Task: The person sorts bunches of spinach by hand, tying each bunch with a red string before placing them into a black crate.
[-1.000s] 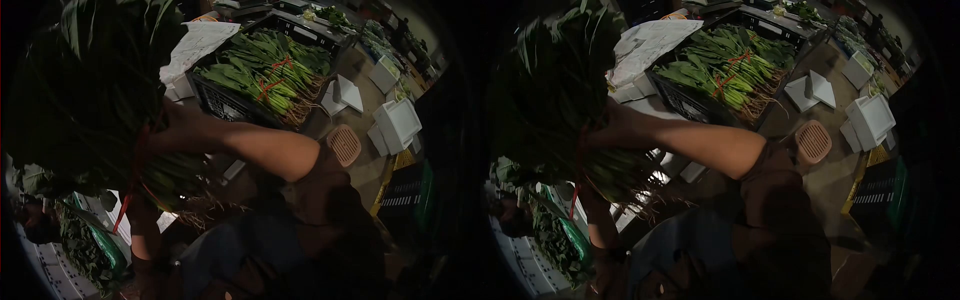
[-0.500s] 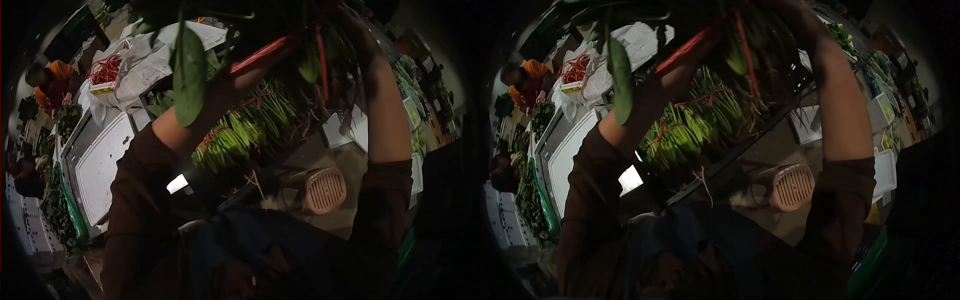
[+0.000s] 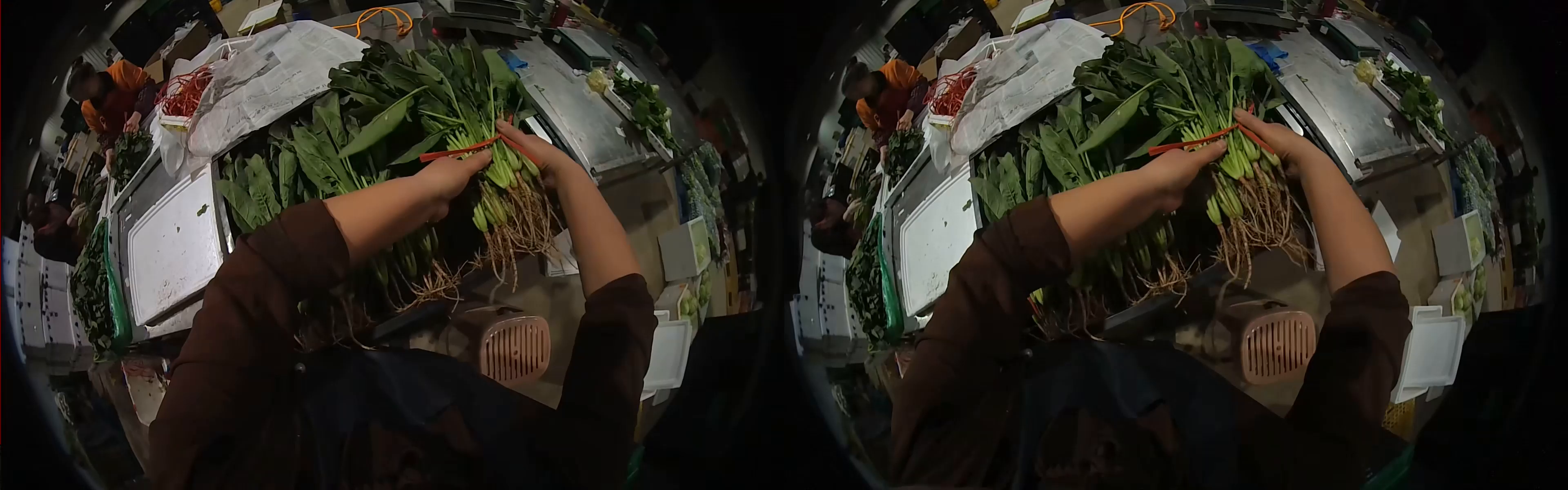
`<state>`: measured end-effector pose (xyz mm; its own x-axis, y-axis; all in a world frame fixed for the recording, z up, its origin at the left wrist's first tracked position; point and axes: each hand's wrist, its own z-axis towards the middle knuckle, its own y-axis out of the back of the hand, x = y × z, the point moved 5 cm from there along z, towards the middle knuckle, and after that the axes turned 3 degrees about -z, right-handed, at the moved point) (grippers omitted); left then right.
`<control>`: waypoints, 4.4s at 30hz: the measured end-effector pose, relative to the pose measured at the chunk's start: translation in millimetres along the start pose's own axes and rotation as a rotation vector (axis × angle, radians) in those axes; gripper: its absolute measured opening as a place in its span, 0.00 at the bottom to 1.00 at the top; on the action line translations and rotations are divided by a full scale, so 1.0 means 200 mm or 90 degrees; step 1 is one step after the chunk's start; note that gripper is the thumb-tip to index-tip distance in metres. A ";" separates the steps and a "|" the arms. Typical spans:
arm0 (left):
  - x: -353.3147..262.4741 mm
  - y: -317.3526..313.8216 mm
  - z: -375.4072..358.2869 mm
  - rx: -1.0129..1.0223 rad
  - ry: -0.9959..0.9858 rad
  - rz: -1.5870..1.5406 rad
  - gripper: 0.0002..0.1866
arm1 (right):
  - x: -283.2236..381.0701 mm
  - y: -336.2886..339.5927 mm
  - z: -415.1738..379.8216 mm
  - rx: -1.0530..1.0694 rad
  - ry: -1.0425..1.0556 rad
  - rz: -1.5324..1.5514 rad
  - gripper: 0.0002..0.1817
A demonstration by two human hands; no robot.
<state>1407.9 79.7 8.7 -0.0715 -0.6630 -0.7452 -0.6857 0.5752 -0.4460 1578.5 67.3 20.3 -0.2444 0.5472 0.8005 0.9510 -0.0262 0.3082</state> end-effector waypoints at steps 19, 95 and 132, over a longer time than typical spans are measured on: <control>0.04 0.06 -0.12 0.020 0.074 0.116 0.35 | -0.02 -0.08 0.03 0.056 0.086 -0.364 0.52; 0.49 1.51 -2.14 -0.450 -0.575 0.800 0.18 | 0.50 -0.43 -0.01 -0.304 0.029 -1.089 0.38; 0.40 2.77 -3.06 -0.983 -0.400 0.641 0.35 | 1.42 -4.18 0.11 0.717 0.452 0.065 0.42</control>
<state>578.4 52.0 4.6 -0.7940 0.0266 -0.6074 -0.5351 -0.5048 0.6774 718.4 262.3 -20.9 0.1183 0.0246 0.9927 0.5240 0.8476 -0.0834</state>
